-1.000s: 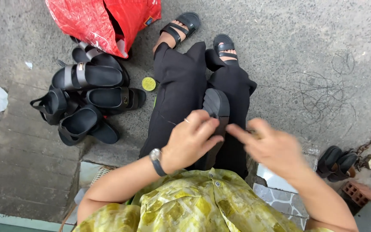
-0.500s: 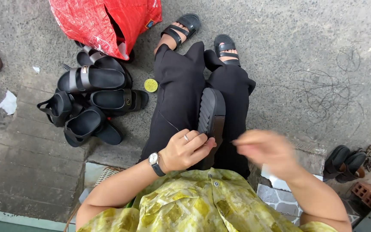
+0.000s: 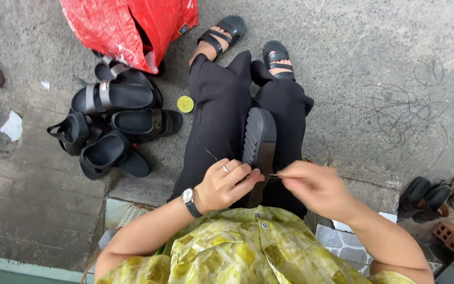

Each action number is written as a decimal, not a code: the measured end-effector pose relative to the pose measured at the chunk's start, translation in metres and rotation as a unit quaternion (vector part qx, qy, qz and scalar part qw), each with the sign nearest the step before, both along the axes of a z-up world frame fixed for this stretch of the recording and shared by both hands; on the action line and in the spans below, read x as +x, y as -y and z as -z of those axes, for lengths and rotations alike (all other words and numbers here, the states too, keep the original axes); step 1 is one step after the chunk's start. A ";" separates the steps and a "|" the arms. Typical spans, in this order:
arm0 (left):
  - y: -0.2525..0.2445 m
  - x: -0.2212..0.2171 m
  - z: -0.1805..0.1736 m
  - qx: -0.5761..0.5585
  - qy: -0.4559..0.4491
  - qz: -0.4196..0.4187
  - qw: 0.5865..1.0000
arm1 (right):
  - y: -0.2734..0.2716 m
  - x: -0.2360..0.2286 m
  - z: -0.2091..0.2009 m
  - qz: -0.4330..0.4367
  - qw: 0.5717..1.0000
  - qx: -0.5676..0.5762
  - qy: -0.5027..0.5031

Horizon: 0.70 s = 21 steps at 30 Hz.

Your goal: A person is manually stitching the sole of a shoe using a stitching awl and thread while sitting on the ground.

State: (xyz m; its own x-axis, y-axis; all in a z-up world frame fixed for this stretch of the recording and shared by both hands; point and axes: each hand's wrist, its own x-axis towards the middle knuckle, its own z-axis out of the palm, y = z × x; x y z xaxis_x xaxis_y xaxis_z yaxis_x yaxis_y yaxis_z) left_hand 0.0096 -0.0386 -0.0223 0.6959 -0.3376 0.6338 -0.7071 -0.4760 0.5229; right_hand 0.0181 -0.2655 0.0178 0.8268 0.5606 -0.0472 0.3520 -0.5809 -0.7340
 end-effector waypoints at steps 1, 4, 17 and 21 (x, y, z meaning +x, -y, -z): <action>0.000 0.001 0.002 -0.002 -0.012 0.002 1.000 | 0.009 0.001 -0.002 0.083 0.988 0.121 -0.039; -0.015 -0.009 0.001 0.052 -0.111 0.010 0.992 | 0.036 -0.001 -0.006 0.274 0.861 0.406 -0.139; -0.018 0.068 -0.034 -0.339 -0.572 0.148 0.732 | -0.004 -0.014 0.027 0.129 0.968 0.181 -0.113; -0.003 0.114 0.020 -0.501 -0.584 0.078 0.633 | -0.021 0.011 0.028 0.119 0.969 0.199 -0.089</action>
